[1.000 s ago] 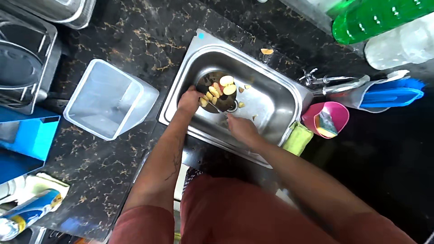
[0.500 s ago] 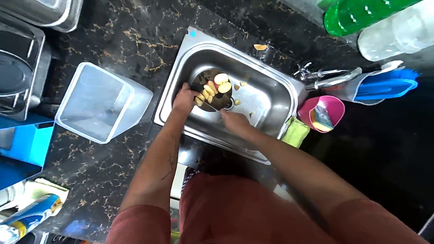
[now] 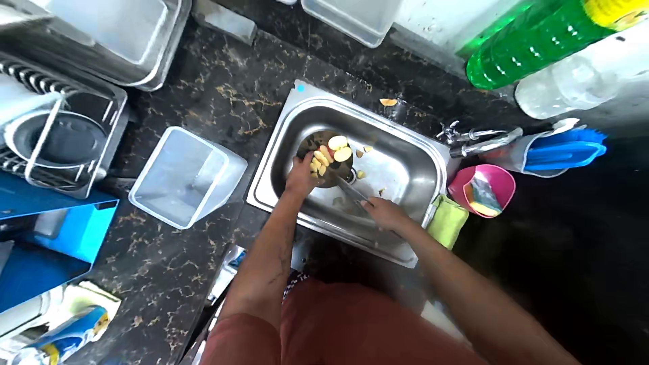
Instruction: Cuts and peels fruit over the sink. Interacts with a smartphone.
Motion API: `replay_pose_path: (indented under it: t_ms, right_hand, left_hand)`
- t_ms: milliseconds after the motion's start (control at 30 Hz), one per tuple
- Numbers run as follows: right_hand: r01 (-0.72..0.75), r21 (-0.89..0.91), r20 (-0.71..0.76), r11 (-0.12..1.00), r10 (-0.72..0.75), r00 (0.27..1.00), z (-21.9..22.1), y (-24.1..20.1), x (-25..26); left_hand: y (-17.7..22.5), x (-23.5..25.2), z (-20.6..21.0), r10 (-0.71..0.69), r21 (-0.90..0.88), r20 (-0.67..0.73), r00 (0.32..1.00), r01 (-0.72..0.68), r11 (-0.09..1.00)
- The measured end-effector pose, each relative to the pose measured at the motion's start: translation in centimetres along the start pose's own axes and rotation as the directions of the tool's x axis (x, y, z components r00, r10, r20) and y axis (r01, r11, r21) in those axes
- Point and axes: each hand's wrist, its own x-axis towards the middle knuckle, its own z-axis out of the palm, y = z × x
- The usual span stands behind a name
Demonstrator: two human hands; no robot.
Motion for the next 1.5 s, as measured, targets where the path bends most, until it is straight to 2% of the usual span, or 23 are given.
replay_pose_path:
  t_ms: [167,433,600,733,867,1000,1133,1200,1267,1300,1400,1500]
  right_hand:
    - [0.071,0.052,-0.035,0.996,-0.069,0.997,0.3,-0.1,2.2]
    - [0.136,0.004,-0.003,0.991,-0.136,0.991,-0.6,-2.0,3.6]
    - [0.152,-0.011,-0.023,0.988,-0.152,0.988,-1.7,-2.8,1.2]
    - [0.228,-0.037,-0.076,0.973,-0.230,0.970,-3.0,-4.6,-3.5]
    - [0.345,-0.047,-0.153,0.937,-0.349,0.925,-4.3,-8.3,-9.8]
    - [0.433,-0.162,-0.179,0.887,-0.458,0.871,-4.3,-14.2,-15.1]
    - [0.536,-0.372,-0.204,0.758,-0.630,0.749,-2.5,-20.9,-16.7]
    - [0.539,-0.456,-0.223,0.708,-0.677,0.701,-1.6,-23.3,-16.7]
    - [0.547,-0.462,-0.230,0.698,-0.690,0.687,-1.4,-23.7,-16.4]
    - [0.570,-0.428,-0.229,0.701,-0.694,0.682,-1.4,-23.3,-16.1]
    - [0.616,-0.253,-0.220,0.746,-0.665,0.714,-1.5,-20.6,-14.8]
    - [0.627,-0.108,-0.284,0.771,-0.629,0.724,-1.1,-16.2,-14.2]
  left_hand:
    - [0.2,0.5,1.4,-0.106,-0.129,-0.069,0.992,0.097,0.987]
    - [-0.7,-0.2,2.1,-0.094,-0.223,-0.125,0.988,0.064,0.973]
    - [0.3,-1.6,0.6,-0.053,-0.276,-0.123,0.991,0.017,0.961]
    - [1.5,-6.1,-3.8,0.013,-0.312,-0.249,0.968,-0.093,0.945]
    - [2.4,-11.9,-9.1,0.042,-0.386,-0.453,0.891,-0.238,0.891]
    - [1.8,-17.1,-14.3,0.023,-0.353,-0.654,0.756,-0.332,0.875]
    - [-2.3,-20.3,-18.4,-0.117,-0.366,-0.764,0.635,-0.276,0.889]
    - [-5.0,-20.8,-19.8,-0.167,-0.357,-0.724,0.669,-0.157,0.921]
    - [-6.9,-21.0,-20.2,-0.182,-0.324,-0.637,0.749,-0.045,0.945]
    - [-7.4,-21.0,-20.1,-0.172,-0.301,-0.618,0.767,-0.029,0.953]
    - [-8.1,-21.2,-18.9,-0.103,-0.230,-0.646,0.757,-0.065,0.971]
    - [-7.5,-20.8,-17.6,-0.013,-0.118,-0.645,0.764,-0.082,0.990]
